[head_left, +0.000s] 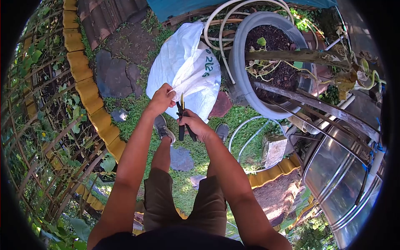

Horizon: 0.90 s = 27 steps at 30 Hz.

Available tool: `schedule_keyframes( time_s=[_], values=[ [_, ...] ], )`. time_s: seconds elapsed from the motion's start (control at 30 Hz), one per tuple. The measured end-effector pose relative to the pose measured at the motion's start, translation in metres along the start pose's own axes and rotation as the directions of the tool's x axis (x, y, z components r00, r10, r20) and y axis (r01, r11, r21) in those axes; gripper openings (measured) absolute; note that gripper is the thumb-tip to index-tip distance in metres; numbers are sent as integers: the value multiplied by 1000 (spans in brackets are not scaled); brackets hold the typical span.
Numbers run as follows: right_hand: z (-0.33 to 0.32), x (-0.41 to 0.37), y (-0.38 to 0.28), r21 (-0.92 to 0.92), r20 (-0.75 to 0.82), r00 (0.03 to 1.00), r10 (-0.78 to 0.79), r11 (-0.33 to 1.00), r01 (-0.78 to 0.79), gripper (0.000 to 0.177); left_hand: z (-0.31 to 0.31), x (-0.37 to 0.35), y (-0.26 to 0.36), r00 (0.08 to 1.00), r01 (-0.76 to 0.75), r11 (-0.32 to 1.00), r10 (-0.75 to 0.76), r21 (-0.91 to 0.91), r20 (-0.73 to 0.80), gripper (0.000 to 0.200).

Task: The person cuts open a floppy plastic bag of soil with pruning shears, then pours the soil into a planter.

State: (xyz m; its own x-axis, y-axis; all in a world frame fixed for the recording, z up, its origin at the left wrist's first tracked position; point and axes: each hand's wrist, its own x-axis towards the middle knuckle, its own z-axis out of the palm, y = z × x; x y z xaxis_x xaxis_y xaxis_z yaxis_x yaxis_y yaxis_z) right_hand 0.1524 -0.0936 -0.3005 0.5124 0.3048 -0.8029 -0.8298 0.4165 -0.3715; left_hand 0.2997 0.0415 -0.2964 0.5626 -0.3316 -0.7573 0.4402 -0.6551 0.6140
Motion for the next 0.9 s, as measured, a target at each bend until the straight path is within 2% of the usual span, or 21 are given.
schedule_keyframes(
  time_s=[0.07, 0.13, 0.27, 0.37, 0.57, 0.67, 0.77, 0.87, 0.9],
  values=[
    [6, 5, 0, 24, -36, 997, -66, 997, 67, 51, 1, -6, 2, 1000, 10, 1000, -10, 20, 27, 14],
    [12, 7, -3, 54, -101, 986, -135, 988, 141, 57, 3, -9, 1, 1000, -13, 999, 14, 45, -3, 13],
    [17, 9, -3, 64, -113, 976, -187, 979, 195, 63, 4, -19, 0, 995, -63, 993, 70, 103, -67, 13],
    [24, 3, -8, 114, -94, 979, -183, 974, 194, 48, 4, -26, -1, 992, -81, 987, 92, 138, -80, 13],
    [37, -12, -1, 64, -135, 976, -171, 981, 181, 45, 7, -35, -5, 989, -95, 981, 112, 169, -92, 13],
    [35, -29, 7, 109, -108, 985, -137, 983, 149, 52, 15, -44, -3, 994, -89, 987, 97, 132, -58, 13],
    [31, -38, 12, 233, -58, 973, -222, 945, 229, 60, 23, -56, -9, 991, -108, 992, 113, 63, -73, 12],
    [25, -39, 3, 258, 1, 973, -231, 940, 223, 61, 29, -65, -18, 988, -132, 990, 128, -41, -86, 12],
    [27, -37, 2, 178, 7, 962, -273, 947, 267, 60, 28, -68, -15, 987, -139, 987, 131, -80, -91, 12]
  ],
)
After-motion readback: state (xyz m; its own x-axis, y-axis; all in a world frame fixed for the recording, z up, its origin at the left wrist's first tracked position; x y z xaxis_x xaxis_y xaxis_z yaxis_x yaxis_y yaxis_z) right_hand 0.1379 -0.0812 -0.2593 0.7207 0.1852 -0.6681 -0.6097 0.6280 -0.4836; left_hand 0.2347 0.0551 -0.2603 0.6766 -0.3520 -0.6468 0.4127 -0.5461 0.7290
